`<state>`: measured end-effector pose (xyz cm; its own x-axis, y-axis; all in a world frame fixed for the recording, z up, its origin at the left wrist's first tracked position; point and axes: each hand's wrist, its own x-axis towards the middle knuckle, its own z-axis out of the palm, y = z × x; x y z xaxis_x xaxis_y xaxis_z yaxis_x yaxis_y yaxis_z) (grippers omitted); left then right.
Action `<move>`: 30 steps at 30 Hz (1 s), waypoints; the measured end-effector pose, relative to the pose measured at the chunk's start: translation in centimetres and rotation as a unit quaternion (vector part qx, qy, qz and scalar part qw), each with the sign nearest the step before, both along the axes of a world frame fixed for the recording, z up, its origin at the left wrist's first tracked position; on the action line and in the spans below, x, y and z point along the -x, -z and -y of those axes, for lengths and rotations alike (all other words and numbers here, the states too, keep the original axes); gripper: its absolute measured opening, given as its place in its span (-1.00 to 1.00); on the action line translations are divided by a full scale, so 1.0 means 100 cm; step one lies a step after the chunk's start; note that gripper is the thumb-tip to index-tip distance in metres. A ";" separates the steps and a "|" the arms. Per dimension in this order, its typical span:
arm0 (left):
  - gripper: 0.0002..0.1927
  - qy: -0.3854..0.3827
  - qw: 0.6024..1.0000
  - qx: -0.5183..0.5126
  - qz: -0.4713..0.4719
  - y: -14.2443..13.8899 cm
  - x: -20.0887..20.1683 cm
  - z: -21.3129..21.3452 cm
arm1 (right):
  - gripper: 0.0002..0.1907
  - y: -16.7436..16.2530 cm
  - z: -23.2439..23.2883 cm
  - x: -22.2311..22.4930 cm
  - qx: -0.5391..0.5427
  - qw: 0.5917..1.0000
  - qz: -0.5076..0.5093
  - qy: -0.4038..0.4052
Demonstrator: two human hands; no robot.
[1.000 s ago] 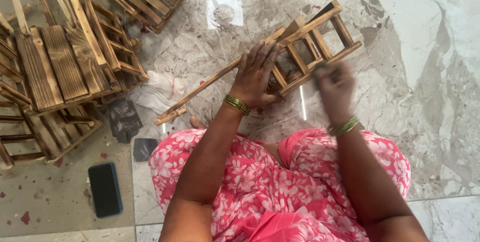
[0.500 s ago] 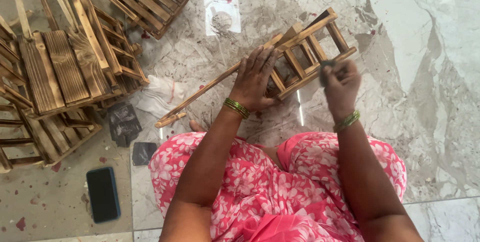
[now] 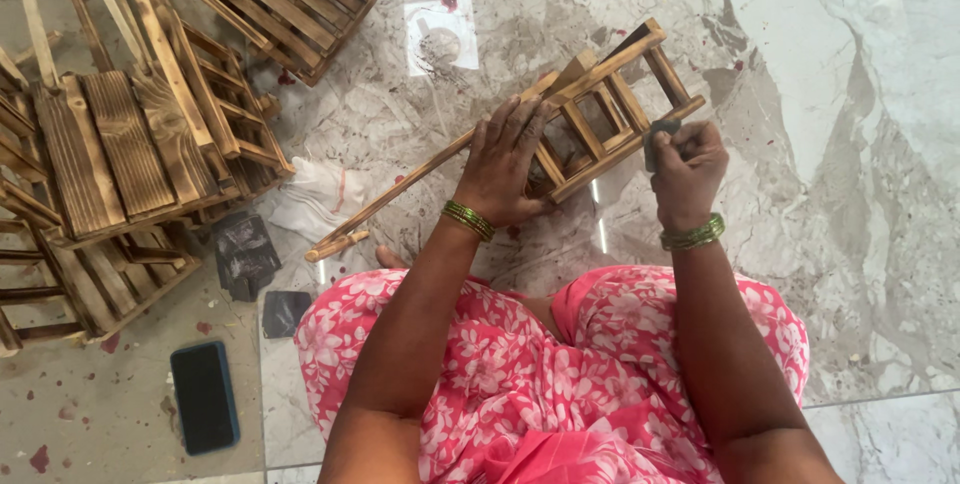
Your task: The person sits on the floor and sands small wooden chair frames with a sanding block, rubbing the slats and rails, turning the frames over to reach other sides, then sanding a long wooden dowel by hand.
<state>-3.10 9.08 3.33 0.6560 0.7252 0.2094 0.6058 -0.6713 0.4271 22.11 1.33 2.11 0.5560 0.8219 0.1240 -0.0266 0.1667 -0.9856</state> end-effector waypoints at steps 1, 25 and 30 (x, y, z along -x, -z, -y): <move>0.44 0.000 1.000 0.006 -0.007 0.000 -0.001 0.000 | -0.80 0.000 0.000 0.003 0.021 0.999 0.022 -0.017; 0.43 -0.004 1.000 0.000 -0.028 0.001 0.000 0.001 | -0.83 0.004 0.010 0.030 0.056 0.995 0.073 -0.029; 0.42 -0.003 1.000 -0.019 -0.017 0.004 0.001 0.001 | -0.85 0.015 0.031 0.067 0.034 0.985 0.079 -0.147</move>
